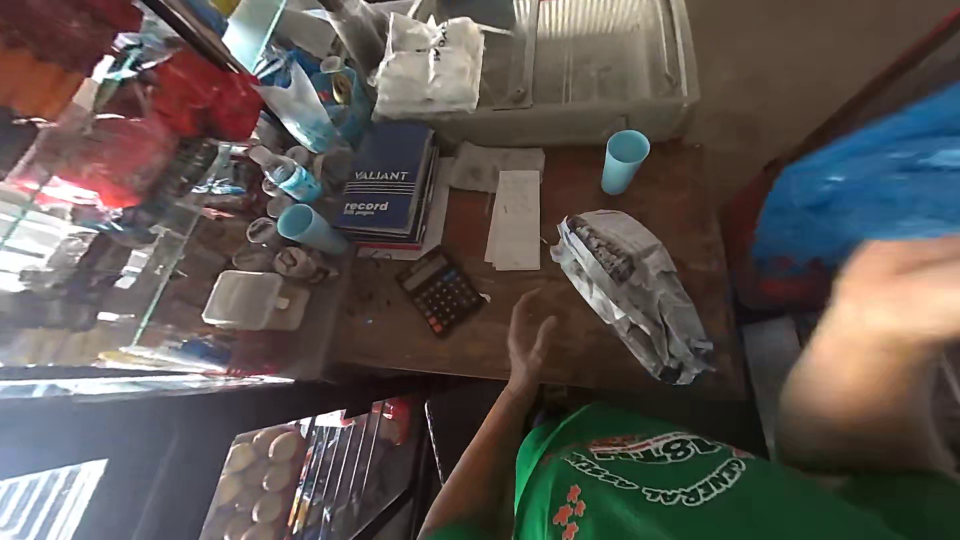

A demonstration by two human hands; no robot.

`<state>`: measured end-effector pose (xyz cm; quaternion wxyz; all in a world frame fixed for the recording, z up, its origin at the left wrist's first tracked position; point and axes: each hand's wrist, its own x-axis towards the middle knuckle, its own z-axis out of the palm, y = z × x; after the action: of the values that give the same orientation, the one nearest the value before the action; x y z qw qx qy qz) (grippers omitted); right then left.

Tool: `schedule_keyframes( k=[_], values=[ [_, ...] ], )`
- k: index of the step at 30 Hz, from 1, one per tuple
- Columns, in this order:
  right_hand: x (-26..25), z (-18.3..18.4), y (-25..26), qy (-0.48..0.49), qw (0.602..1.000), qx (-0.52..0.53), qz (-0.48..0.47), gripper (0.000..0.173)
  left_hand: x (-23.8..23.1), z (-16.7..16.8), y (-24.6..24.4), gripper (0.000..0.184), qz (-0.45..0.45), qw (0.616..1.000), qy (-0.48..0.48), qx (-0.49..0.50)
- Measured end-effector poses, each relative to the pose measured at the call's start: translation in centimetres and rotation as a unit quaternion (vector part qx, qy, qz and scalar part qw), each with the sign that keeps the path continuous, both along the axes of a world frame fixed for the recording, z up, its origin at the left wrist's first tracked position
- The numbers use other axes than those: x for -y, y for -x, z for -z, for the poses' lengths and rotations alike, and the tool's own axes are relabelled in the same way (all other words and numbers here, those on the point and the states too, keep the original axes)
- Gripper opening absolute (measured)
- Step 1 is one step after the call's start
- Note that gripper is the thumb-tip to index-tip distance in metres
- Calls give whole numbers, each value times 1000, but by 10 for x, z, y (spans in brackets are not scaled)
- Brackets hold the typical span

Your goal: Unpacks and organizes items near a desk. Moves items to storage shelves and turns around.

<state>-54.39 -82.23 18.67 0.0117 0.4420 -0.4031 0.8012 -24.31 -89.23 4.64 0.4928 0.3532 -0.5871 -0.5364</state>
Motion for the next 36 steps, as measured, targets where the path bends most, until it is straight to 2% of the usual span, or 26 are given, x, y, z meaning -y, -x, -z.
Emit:
schedule_keyframes(
  k=[2, 3, 4, 6, 7, 8, 10, 11, 13, 15, 16, 20, 22, 24, 26, 27, 28, 29, 30, 31, 32, 33, 34, 36],
  values=[
    [33, -7, -62, -97, 984, -116, -95, 19, 13, -18, 11, 94, 76, 995, 12, -64],
    [47, 2, -88, -170, 952, -188, -173, 13, 18, -26, 14, 104, 88, 991, -7, -98],
    [59, 17, -109, -238, 900, -263, -255, 17, 19, -33, 16, 96, 59, 990, -37, -124],
    [69, 48, -139, -348, 779, -375, -361, 27, 26, -48, 15, 18, -81, 976, -141, -144],
    [69, 58, -145, -384, 732, -402, -395, 31, 33, -51, 10, 8, -146, 966, -179, -114],
    [66, 65, -146, -395, 711, -408, -415, 32, 40, -49, 1, 13, -190, 958, -200, -82],
    [59, 69, -136, -406, 709, -375, -437, 34, 50, -39, -21, 24, -253, 940, -221, -54],
    [56, 67, -127, -408, 725, -350, -431, 34, 52, -33, -33, 28, -273, 934, -226, -57],
    [55, 67, -107, -377, 782, -311, -387, 32, 52, -27, -52, 29, -293, 927, -224, -73],
    [61, 64, -92, -312, 841, -295, -329, 29, 47, -32, -64, 25, -302, 926, -212, -84],
    [65, 60, -87, -285, 858, -295, -309, 28, 44, -37, -67, 25, -307, 925, -205, -86],
    [76, 29, -72, -210, 886, -327, -253, 29, 29, -60, -84, 35, -399, 905, -138, -48],
    [76, 16, -61, -185, 898, -327, -229, 30, 18, -64, -105, 42, -468, 880, -69, -31],
    [69, 8, -50, -187, 906, -332, -183, 31, -5, -68, -137, 50, -569, 820, -9, 51],
    [51, 9, -45, -233, 897, -354, -125, 33, -40, -82, -179, 56, -655, 737, 35, 160],
    [39, 13, -46, -267, 884, -368, -111, 35, -58, -95, -201, 57, -674, 709, 78, 191],
    [27, 21, -50, -294, 868, -384, -116, 40, -76, -109, -221, 56, -675, 699, 114, 206],
    [15, 32, -55, -322, 845, -408, -125, 48, -93, -125, -235, 56, -656, 712, 137, 210],
    [5, 45, -61, -365, 808, -445, -127, 64, -106, -131, -245, 59, -660, 688, 159, 256],
    [-2, 58, -64, -414, 757, -492, -116, 82, -118, -135, -241, 58, -674, 633, 165, 344],
    [-4, 72, -61, -459, 715, -516, -108, 92, -127, -138, -226, 46, -674, 578, 177, 425],
    [-3, 83, -54, -501, 690, -513, -102, 92, -134, -142, -204, 37, -658, 558, 189, 469],
    [0, 91, -41, -531, 687, -488, -90, 82, -138, -138, -186, 35, -617, 574, 205, 497],
    [8, 100, -9, -544, 737, -395, -66, 38, -131, -117, -160, 41, -480, 658, 255, 521]
  ],
)
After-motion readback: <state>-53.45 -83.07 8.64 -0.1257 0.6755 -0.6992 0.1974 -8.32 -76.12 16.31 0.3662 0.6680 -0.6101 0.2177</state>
